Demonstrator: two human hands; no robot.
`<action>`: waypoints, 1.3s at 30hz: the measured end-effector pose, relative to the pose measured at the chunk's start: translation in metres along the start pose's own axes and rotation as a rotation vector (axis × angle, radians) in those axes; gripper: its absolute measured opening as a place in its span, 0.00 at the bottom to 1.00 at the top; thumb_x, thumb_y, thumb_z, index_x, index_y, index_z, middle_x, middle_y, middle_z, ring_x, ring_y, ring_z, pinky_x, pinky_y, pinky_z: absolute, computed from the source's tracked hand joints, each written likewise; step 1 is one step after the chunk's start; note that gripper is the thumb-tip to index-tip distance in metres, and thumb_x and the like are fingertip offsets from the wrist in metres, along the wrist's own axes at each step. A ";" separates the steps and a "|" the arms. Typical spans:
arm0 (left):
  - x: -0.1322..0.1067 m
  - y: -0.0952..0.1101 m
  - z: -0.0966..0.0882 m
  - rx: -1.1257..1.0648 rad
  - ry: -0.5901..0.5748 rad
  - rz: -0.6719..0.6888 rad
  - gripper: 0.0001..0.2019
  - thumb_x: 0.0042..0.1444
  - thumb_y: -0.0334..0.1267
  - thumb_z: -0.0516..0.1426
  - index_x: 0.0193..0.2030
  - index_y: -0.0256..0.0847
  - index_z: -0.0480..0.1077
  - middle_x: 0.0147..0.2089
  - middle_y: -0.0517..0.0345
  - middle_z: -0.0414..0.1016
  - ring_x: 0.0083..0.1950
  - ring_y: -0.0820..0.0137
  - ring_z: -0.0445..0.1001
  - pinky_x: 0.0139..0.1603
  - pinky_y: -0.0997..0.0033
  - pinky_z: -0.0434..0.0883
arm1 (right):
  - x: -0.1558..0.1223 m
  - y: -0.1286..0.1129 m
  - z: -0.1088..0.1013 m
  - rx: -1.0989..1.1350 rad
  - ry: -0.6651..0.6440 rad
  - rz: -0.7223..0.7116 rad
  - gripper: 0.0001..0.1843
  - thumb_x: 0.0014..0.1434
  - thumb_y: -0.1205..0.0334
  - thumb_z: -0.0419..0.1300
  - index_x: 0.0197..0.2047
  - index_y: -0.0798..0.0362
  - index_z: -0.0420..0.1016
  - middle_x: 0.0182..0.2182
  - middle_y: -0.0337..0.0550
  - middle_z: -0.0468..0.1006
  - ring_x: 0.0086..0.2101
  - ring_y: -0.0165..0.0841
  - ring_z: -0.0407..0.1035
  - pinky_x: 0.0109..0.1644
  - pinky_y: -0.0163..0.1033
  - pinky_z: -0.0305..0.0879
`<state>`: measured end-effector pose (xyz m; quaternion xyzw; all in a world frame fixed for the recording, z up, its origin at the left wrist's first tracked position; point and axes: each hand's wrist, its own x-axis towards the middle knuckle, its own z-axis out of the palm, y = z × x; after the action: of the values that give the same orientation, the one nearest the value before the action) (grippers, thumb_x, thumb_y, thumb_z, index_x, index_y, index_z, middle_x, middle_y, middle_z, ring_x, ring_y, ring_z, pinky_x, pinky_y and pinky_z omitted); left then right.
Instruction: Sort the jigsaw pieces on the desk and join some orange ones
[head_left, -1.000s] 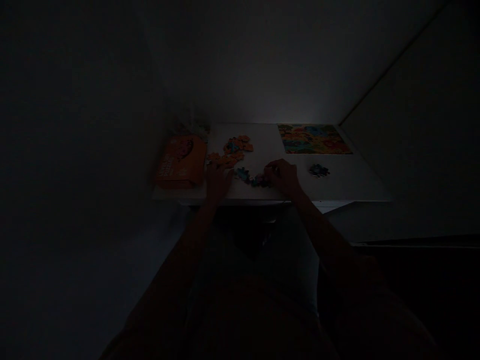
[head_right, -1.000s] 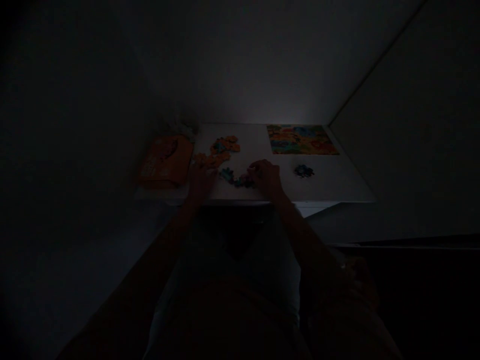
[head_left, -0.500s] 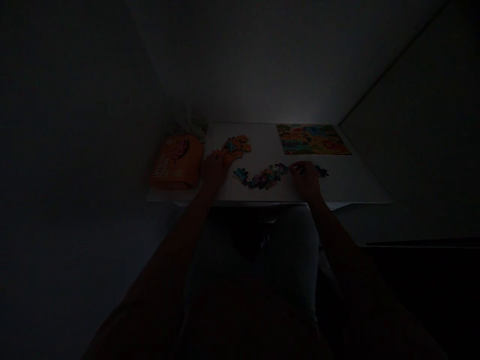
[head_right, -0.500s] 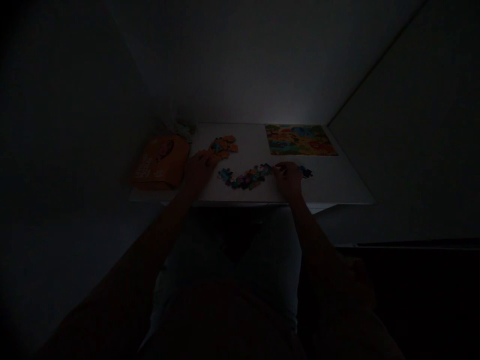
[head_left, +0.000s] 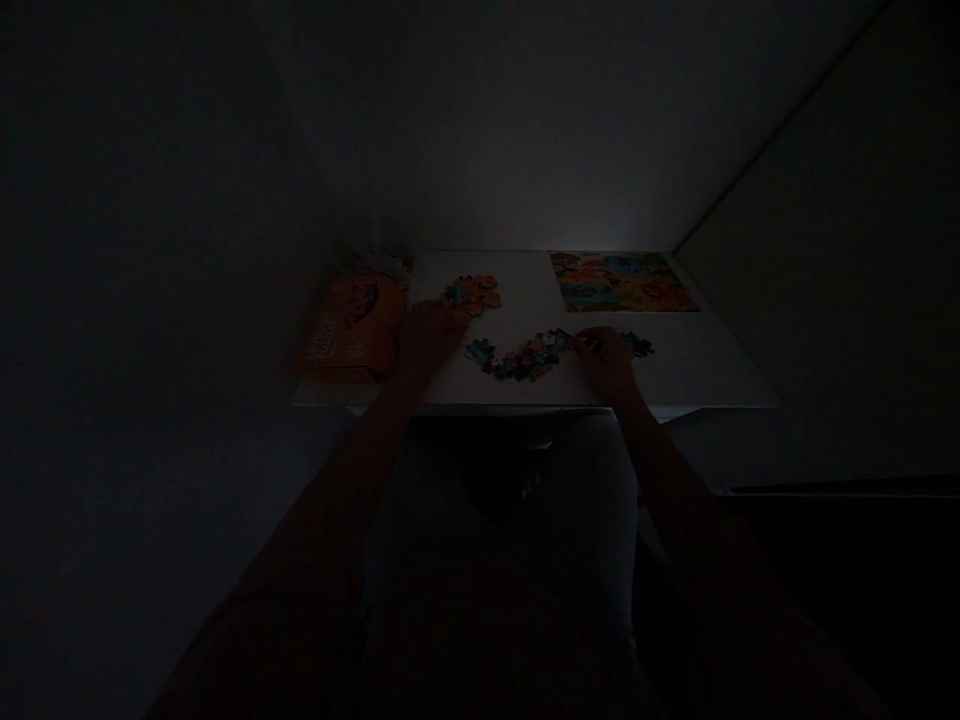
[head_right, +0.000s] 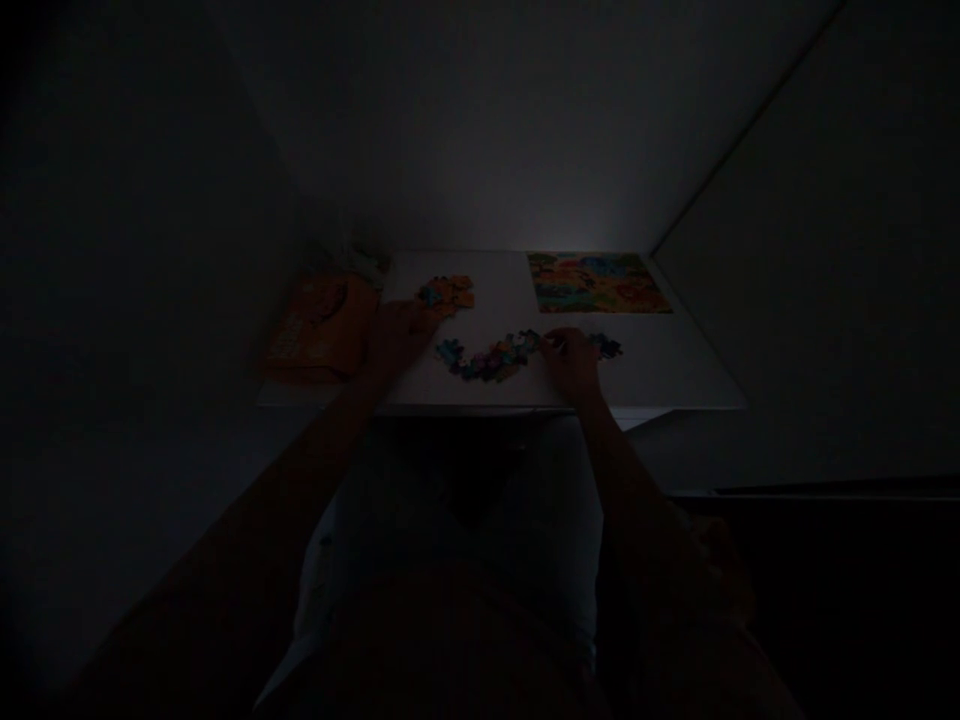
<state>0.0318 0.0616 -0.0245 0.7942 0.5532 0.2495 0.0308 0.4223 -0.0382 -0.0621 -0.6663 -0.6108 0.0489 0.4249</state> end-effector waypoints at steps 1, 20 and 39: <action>0.002 -0.001 0.002 -0.002 -0.008 0.007 0.37 0.82 0.55 0.67 0.85 0.29 0.76 0.86 0.28 0.74 0.88 0.38 0.70 0.91 0.44 0.64 | 0.001 -0.001 0.000 0.004 -0.003 0.001 0.29 0.74 0.27 0.62 0.49 0.46 0.84 0.46 0.59 0.88 0.43 0.51 0.80 0.54 0.61 0.77; 0.045 0.032 -0.043 0.331 -0.382 0.055 0.31 0.94 0.50 0.46 0.75 0.25 0.80 0.67 0.25 0.87 0.68 0.37 0.89 0.65 0.50 0.79 | 0.000 -0.006 -0.002 0.050 -0.034 0.073 0.38 0.70 0.15 0.61 0.48 0.45 0.85 0.46 0.61 0.89 0.44 0.54 0.81 0.53 0.61 0.80; 0.059 -0.009 -0.012 -0.238 -0.070 -0.079 0.15 0.84 0.43 0.66 0.66 0.38 0.87 0.63 0.36 0.89 0.66 0.45 0.87 0.70 0.54 0.76 | 0.001 -0.011 -0.006 0.066 -0.061 0.088 0.41 0.69 0.11 0.60 0.45 0.43 0.83 0.46 0.61 0.91 0.44 0.55 0.83 0.54 0.64 0.82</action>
<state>0.0343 0.1145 0.0046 0.7708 0.5491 0.2840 0.1539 0.4177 -0.0417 -0.0515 -0.6763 -0.5918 0.1078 0.4252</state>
